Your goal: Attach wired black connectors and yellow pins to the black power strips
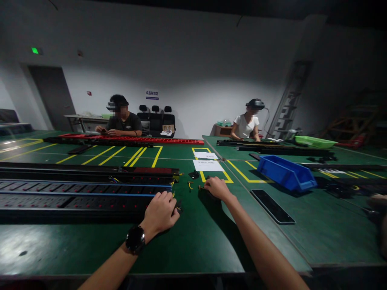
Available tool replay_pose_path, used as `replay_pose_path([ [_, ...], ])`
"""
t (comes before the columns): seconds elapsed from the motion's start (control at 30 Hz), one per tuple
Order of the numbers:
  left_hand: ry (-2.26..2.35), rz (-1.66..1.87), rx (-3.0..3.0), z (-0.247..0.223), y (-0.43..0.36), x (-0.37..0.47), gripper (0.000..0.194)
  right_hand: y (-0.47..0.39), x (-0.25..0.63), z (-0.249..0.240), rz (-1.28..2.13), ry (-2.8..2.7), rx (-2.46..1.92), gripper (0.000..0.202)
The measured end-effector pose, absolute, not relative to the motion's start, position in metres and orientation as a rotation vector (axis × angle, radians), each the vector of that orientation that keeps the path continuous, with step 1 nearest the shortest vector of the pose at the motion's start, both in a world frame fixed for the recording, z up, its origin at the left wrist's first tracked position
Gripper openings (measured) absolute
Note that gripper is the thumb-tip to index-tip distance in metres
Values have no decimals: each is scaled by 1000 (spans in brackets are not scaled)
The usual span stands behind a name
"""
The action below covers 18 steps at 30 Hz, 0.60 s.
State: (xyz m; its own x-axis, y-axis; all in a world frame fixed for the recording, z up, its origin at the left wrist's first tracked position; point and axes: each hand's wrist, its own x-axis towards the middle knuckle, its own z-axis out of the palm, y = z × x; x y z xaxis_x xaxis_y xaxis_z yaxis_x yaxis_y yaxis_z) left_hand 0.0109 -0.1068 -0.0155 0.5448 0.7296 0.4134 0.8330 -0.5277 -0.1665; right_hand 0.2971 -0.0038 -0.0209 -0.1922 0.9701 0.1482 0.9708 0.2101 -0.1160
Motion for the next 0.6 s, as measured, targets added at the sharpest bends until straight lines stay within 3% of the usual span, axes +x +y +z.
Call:
replay_pose_path([
  [0.33,-1267,-422,-2444,-16,-106,10,18,0,314,-26,-48,-2157,-2032,25],
  [0.6,-1271,-441,-2445,-16,-107,10,17,-5,308,-20,-346,-2007,-1589,25],
])
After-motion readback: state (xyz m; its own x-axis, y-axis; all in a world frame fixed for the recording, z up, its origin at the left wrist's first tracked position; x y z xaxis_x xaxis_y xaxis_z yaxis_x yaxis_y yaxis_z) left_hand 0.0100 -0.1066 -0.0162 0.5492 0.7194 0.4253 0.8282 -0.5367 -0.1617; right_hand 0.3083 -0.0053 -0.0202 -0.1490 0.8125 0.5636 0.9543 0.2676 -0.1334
